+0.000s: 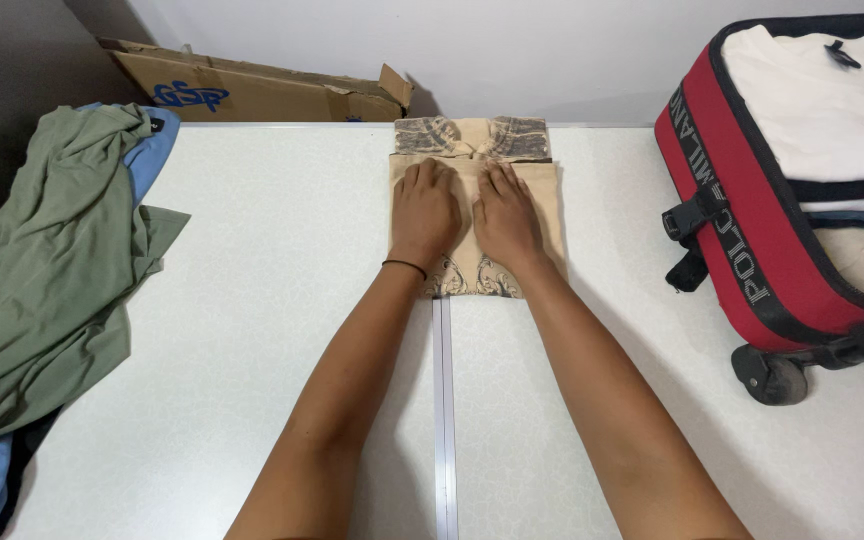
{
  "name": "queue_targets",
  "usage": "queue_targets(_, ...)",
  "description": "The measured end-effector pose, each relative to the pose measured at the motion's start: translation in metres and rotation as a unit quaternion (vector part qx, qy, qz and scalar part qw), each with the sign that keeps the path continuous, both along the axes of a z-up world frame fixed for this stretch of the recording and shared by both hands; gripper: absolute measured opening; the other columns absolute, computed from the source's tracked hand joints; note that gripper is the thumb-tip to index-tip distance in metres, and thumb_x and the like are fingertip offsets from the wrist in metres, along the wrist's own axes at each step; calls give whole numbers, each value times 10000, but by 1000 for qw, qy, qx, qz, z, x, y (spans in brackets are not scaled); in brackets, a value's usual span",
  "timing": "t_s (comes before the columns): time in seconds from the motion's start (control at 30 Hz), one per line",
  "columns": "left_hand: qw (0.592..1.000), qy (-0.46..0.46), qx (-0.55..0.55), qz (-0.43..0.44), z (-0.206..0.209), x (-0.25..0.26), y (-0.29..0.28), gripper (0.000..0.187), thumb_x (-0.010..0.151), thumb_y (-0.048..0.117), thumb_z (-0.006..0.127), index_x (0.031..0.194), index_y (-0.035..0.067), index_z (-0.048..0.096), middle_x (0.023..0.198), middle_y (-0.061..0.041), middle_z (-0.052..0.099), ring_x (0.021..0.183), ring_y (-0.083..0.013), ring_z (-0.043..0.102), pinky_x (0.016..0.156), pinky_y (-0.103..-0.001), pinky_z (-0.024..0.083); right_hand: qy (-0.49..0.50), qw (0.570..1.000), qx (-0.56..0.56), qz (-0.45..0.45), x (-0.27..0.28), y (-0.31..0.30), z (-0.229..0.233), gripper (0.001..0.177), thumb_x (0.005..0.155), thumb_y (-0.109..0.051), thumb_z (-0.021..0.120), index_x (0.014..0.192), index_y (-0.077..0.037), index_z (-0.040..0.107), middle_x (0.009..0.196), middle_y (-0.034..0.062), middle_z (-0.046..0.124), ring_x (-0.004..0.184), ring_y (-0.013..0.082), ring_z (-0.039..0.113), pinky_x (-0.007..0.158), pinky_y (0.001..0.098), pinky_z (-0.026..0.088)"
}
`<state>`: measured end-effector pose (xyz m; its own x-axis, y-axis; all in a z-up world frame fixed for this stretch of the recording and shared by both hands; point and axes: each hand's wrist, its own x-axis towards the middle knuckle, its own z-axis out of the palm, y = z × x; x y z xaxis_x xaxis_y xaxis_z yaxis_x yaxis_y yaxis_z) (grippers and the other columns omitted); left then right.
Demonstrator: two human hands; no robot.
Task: The person folds a shirt on a table by tucking in the sleeves and sides before folding the bottom up to the top and smoothing the fabric.
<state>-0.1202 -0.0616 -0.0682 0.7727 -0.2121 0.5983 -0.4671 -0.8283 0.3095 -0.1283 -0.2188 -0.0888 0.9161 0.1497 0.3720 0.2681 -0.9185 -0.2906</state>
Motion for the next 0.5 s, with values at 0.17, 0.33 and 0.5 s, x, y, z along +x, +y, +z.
queue_targets(0.17,999,25,-10,-19,-3,-3,5,393,920,184,571,1260,20,680,1345,-147,591,1305,-327,495,1096,-455,388,17,1000,-14,-15,-10,-6,9,515,1076,-295,391,1475,15,492,1605,183,392,1524,312,288,1243,459,216)
queue_targets(0.33,999,26,-6,-23,-6,-5,11,398,934,191,567,1275,10,664,1412,-155,581,1344,-332,495,1124,-452,385,14,1000,-10,-22,-20,-17,18,502,1063,-295,400,1436,10,538,1564,165,456,1494,291,333,1224,457,238)
queue_targets(0.5,999,40,13,-21,-15,-4,13,420,987,210,532,1339,2,629,1492,-170,532,1405,-339,471,1203,-451,337,-33,999,23,-31,-23,-21,14,442,1045,-254,474,1362,21,613,1499,203,530,1467,345,400,1215,469,279)
